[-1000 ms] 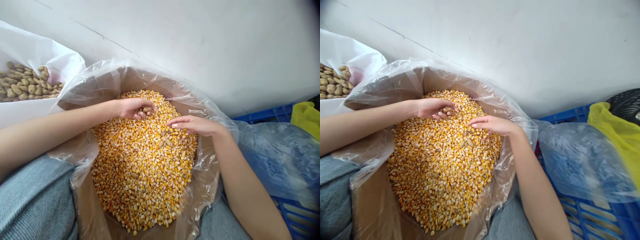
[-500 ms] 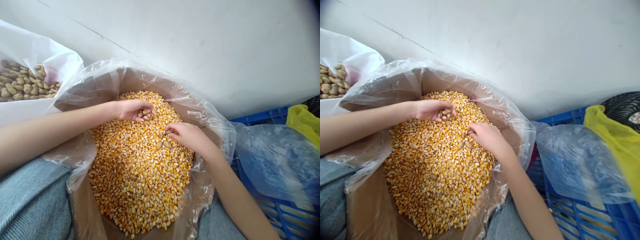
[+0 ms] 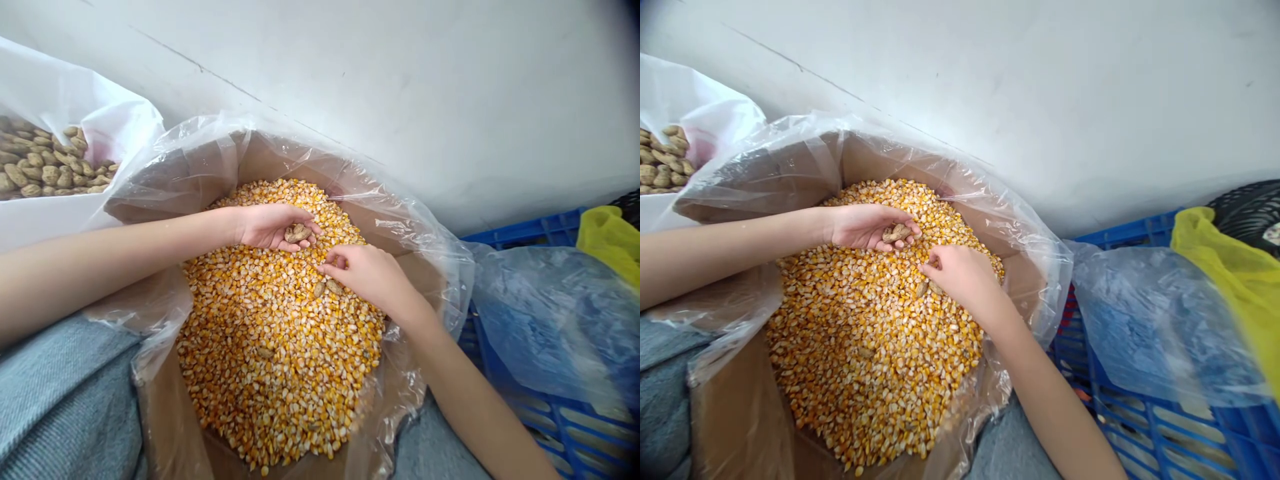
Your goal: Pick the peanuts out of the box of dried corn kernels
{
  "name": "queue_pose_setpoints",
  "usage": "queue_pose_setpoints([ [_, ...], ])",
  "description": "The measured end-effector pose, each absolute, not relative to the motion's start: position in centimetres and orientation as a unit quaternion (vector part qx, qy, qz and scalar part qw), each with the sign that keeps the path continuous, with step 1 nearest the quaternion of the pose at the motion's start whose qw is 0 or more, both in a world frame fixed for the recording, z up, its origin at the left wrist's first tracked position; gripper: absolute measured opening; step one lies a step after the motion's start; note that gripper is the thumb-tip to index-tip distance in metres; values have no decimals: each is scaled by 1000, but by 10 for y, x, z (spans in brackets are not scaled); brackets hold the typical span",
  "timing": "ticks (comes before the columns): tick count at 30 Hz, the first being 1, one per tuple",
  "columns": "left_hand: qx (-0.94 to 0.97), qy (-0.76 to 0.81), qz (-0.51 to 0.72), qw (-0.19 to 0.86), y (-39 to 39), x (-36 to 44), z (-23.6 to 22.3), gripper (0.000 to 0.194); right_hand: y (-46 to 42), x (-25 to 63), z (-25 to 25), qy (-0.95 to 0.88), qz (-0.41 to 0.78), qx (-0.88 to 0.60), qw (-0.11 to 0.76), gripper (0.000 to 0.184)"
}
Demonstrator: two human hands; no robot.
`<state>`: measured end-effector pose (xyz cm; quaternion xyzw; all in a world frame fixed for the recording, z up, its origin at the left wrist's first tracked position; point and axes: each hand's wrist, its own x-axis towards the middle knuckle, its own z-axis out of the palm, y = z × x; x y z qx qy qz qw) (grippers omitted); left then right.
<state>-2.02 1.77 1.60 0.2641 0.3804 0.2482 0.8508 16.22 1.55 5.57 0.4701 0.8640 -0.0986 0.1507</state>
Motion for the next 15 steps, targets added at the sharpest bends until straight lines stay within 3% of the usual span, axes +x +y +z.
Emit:
queue_pose_setpoints([
  [3,265,376,249,852,20,-21,14,19,14,159,54,862,-80,472,167,22],
  [9,265,375,242,855,17,-16,12,18,8,161,78,870,-168,463,8,30],
  [11,267,375,234,857,16,-16,13,20,6,163,78,872,-136,466,54,31],
  [15,268,386,224,854,16,-16,14,24,3,165,66,851,-52,458,253,26],
])
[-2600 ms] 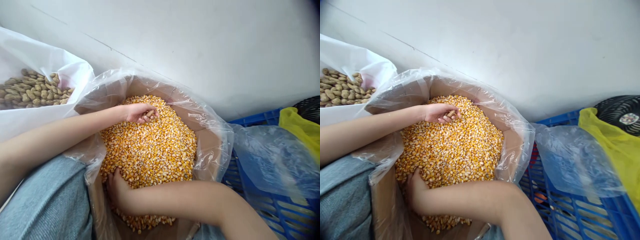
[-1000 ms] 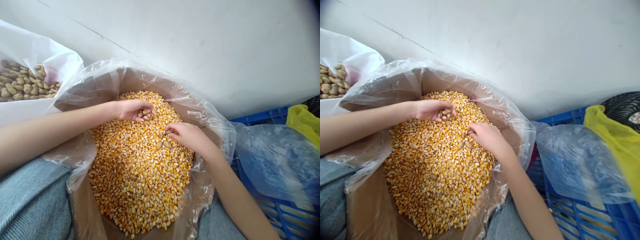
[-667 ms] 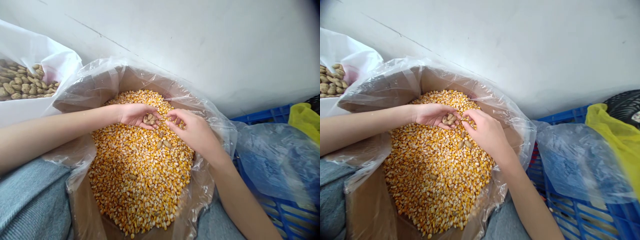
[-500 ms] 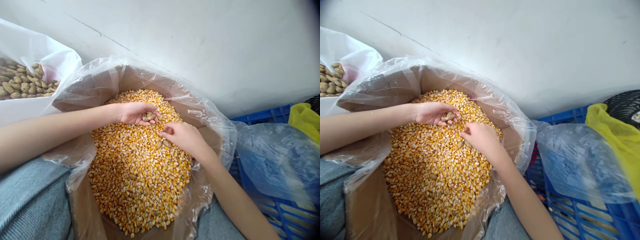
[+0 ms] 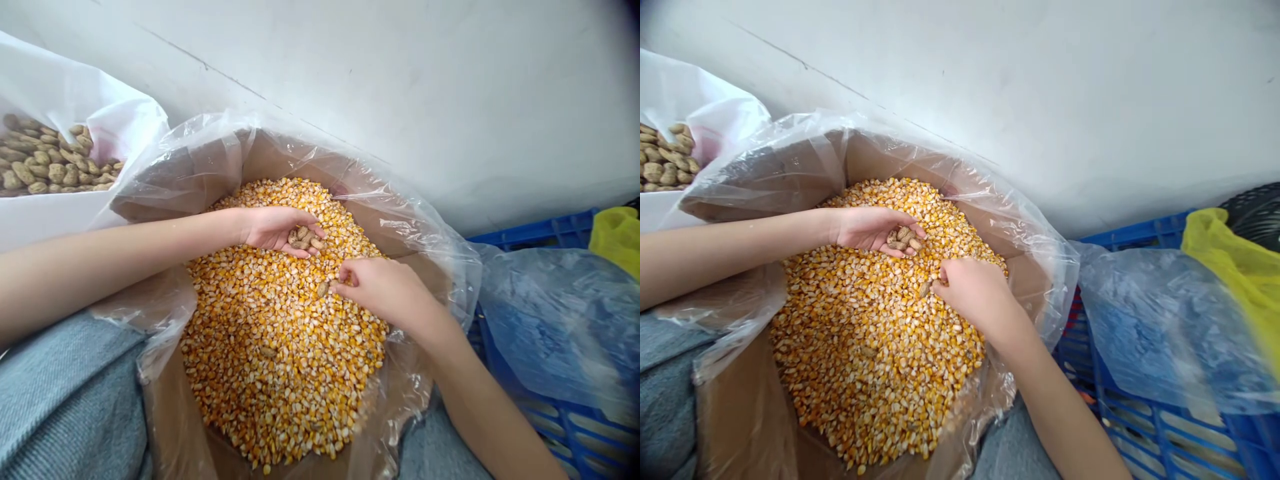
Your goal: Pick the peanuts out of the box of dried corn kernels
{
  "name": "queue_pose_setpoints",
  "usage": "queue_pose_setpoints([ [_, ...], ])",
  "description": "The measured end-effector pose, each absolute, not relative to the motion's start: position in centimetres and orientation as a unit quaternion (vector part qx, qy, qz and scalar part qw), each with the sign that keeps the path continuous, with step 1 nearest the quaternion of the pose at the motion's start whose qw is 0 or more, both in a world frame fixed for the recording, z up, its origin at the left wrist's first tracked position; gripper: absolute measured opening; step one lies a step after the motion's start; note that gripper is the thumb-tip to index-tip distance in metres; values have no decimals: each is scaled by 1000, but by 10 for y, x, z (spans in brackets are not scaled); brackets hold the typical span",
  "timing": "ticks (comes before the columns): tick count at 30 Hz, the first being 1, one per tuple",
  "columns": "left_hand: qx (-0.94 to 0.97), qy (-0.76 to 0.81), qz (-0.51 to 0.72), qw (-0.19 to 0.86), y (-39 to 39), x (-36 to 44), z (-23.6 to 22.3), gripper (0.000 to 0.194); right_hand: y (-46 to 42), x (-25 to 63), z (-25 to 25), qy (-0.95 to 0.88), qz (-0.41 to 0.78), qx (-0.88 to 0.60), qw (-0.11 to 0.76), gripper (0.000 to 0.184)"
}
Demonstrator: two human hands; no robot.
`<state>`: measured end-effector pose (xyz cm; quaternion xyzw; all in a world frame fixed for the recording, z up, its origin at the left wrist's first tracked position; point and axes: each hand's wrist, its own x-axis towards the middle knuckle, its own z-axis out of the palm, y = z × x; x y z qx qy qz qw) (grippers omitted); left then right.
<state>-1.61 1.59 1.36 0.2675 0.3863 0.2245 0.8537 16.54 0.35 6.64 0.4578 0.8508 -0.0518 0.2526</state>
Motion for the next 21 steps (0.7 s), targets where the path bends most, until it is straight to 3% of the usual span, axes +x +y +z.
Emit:
queue_pose_setpoints([
  [2,268,388,226,852,16,-17,13,23,3,165,63,847,-28,447,288,25],
  [4,271,381,227,854,17,-17,13,23,3,163,67,852,-28,449,268,25],
  [10,269,367,224,862,17,-15,12,22,1,158,88,871,-106,480,28,33],
  [16,269,369,231,859,17,-18,12,23,-1,160,64,893,-125,387,192,21],
  [21,270,363,239,859,17,-19,10,24,-1,157,56,899,-108,343,251,12],
])
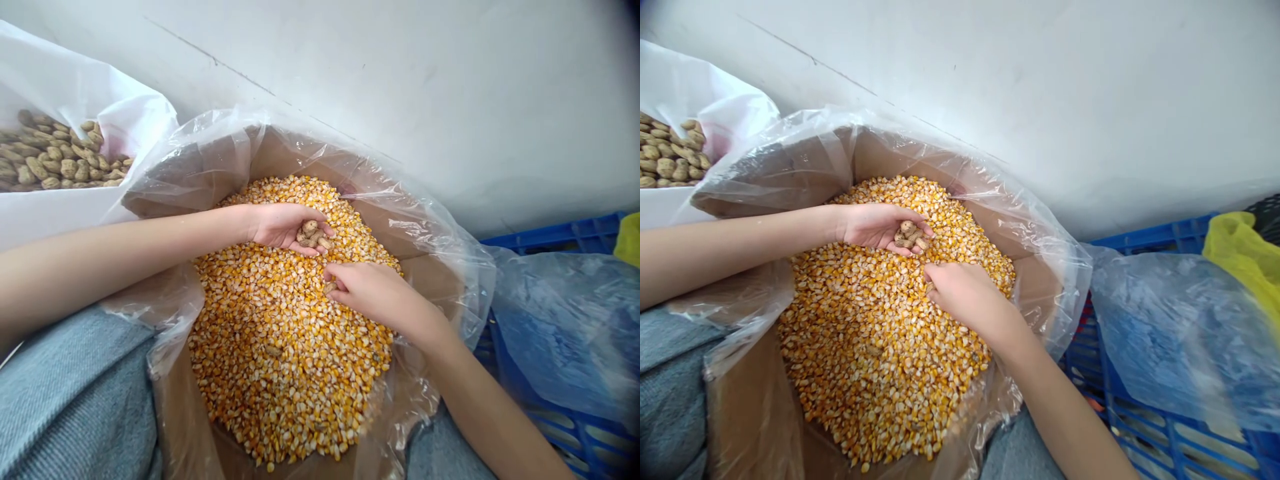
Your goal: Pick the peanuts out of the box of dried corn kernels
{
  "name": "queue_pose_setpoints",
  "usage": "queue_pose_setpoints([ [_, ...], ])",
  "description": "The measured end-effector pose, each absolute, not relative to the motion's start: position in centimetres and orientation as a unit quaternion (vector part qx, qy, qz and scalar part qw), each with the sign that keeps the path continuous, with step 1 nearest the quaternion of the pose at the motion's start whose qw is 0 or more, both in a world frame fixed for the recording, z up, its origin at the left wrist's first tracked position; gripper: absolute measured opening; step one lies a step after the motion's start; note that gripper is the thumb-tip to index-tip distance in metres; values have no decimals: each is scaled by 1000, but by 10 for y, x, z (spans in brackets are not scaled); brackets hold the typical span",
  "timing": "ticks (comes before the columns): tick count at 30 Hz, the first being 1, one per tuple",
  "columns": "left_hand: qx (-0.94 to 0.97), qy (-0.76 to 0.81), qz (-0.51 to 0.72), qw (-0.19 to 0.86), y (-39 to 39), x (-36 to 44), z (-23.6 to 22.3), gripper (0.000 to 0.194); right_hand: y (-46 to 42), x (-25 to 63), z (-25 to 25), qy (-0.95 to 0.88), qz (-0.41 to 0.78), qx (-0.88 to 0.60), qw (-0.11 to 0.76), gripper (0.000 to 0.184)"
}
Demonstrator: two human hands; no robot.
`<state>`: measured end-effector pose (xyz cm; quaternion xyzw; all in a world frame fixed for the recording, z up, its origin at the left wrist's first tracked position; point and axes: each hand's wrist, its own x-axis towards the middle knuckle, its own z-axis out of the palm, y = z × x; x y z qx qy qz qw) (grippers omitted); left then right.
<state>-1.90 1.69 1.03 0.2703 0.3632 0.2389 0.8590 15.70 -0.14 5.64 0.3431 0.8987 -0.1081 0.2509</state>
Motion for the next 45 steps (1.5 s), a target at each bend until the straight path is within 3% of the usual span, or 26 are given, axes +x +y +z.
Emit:
queue_pose_setpoints([
  [2,270,363,236,860,17,-18,10,23,-2,154,66,900,-133,354,218,13],
  [6,270,363,227,863,16,-15,9,22,-4,152,86,898,-147,413,32,22],
  [8,272,363,225,862,16,-14,9,24,-6,151,90,897,-137,420,-2,23],
  [16,276,361,223,862,16,-18,8,21,-61,129,34,959,-160,87,217,13],
  [22,276,362,221,862,17,-18,8,24,-81,117,10,943,-139,45,298,11],
  [25,280,362,223,861,17,-19,8,25,-66,119,30,959,-142,74,235,10],
  [31,287,337,230,866,15,-18,7,20,-29,129,73,955,-98,277,-35,23],
  [37,268,357,225,866,17,-16,5,23,-11,146,81,906,-103,395,-107,25],
  [39,262,361,220,868,17,-17,6,24,-10,148,82,905,-110,402,-79,21],
  [41,258,365,222,867,17,-17,8,25,-13,146,80,924,-135,357,5,21],
  [45,246,378,235,861,15,-18,10,30,-41,136,59,950,-192,152,192,19],
])
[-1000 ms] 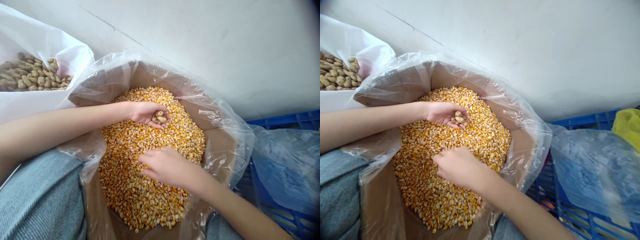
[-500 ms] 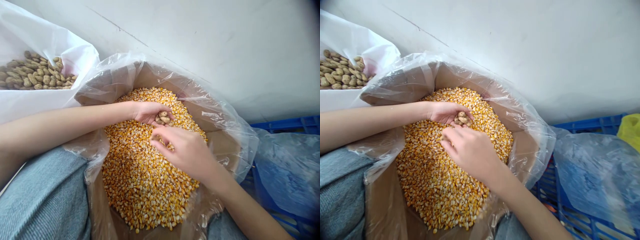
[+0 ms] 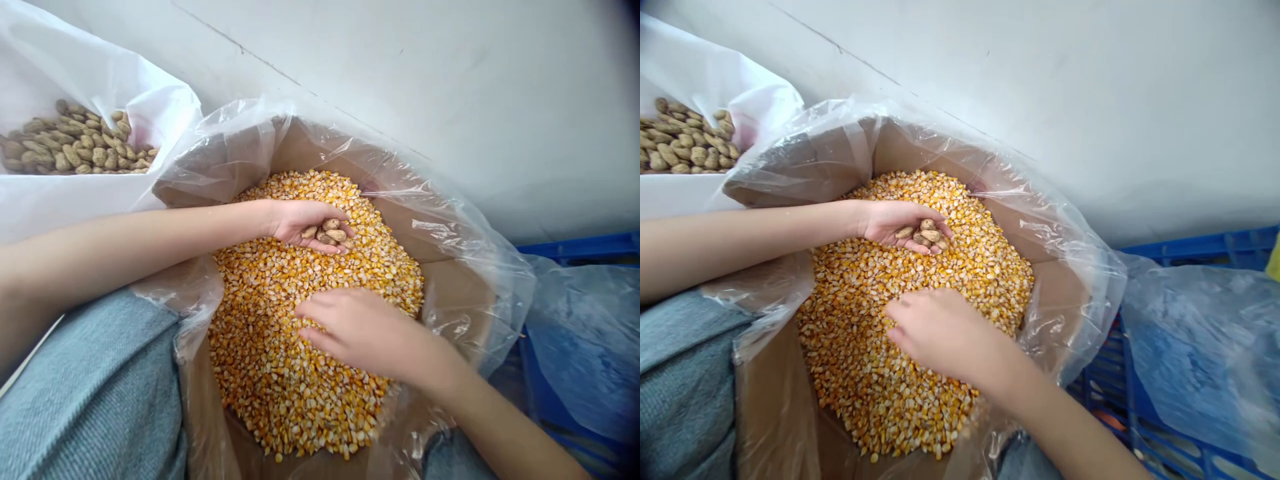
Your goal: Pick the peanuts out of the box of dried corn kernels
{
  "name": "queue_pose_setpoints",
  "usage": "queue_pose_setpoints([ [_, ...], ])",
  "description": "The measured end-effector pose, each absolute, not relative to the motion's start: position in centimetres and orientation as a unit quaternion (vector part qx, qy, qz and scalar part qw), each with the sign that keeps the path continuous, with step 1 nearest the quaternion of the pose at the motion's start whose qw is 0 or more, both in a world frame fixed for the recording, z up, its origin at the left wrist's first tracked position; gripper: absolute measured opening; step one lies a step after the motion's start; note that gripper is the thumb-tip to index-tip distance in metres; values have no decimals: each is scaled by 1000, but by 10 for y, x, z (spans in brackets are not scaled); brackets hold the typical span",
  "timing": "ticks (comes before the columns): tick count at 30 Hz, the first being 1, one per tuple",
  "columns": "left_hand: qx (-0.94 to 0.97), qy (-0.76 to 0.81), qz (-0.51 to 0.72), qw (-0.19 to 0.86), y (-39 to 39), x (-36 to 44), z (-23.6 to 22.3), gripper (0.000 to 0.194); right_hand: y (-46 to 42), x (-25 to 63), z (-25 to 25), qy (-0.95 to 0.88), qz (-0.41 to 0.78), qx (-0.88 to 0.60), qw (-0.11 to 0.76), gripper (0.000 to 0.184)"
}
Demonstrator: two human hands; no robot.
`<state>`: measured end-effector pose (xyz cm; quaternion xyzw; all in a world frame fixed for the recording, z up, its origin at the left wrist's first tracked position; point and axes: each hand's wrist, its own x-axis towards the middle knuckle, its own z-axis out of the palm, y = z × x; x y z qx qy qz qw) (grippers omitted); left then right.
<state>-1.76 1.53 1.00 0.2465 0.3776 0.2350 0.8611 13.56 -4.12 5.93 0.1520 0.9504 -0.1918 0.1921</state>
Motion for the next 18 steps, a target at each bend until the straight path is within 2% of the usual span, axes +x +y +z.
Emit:
queue_pose_setpoints([
  [2,240,379,241,861,15,-17,10,31,-63,130,43,954,-201,67,214,14],
  [6,231,379,240,863,16,-16,9,34,-106,120,5,959,-203,-45,191,11],
  [10,234,373,242,865,16,-16,8,36,-120,109,-36,964,-193,-132,126,18],
  [13,232,371,244,865,16,-16,8,37,-112,101,-57,971,-172,-138,90,24],
  [18,234,373,244,864,17,-18,6,38,-85,94,-56,979,-132,-90,127,24],
])
